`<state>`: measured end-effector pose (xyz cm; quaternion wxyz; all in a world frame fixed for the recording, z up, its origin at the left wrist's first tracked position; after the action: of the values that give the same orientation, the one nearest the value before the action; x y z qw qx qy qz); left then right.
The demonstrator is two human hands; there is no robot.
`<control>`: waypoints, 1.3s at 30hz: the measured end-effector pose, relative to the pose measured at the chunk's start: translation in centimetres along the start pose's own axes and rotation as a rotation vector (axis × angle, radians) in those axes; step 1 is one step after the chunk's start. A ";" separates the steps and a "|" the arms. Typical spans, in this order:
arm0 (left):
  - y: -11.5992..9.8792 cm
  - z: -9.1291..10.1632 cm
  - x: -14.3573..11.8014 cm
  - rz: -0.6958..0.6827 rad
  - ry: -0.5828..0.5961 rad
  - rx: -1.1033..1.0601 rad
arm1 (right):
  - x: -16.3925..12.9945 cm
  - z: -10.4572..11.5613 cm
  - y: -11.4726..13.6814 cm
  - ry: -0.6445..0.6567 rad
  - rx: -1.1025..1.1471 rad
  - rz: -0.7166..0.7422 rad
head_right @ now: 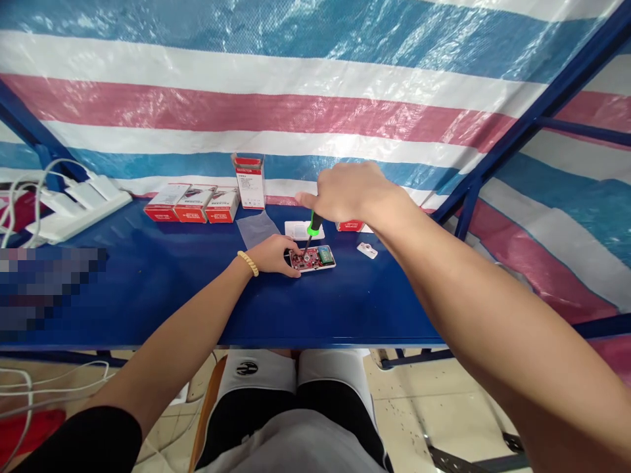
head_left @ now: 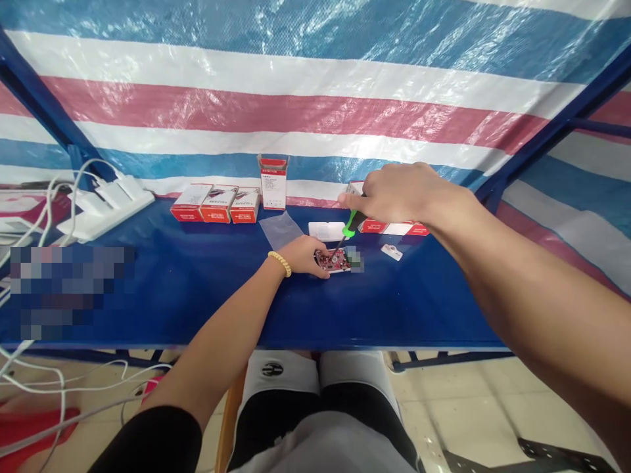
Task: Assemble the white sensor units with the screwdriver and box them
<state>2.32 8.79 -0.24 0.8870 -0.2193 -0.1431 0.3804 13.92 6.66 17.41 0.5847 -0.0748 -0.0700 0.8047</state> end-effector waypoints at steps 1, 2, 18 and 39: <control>0.1 0.0 0.0 0.002 -0.002 -0.003 | -0.1 -0.2 -0.1 0.028 0.025 0.004; 0.1 0.0 0.0 0.001 -0.008 -0.009 | -0.1 -0.4 -0.2 0.055 0.058 0.017; 0.4 0.0 -0.1 -0.009 -0.040 -0.047 | -0.1 -0.1 1.5 0.113 0.116 0.041; 0.4 0.2 -0.5 -0.026 -0.035 0.050 | -5.4 -2.3 -6.1 -0.387 0.721 -0.160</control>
<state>1.64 8.77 -0.33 0.8944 -0.1884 -0.1519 0.3761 21.70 3.47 16.62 0.6101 0.2929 0.1019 0.7291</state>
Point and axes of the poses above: each hand's wrist, its own x-axis towards the middle knuckle, its own z-axis out of the back of the hand, y = z × x, the point moved 6 cm from there along x, towards the middle knuckle, and after that the axes turned 2 degrees about -x, right-handed, at the moved point
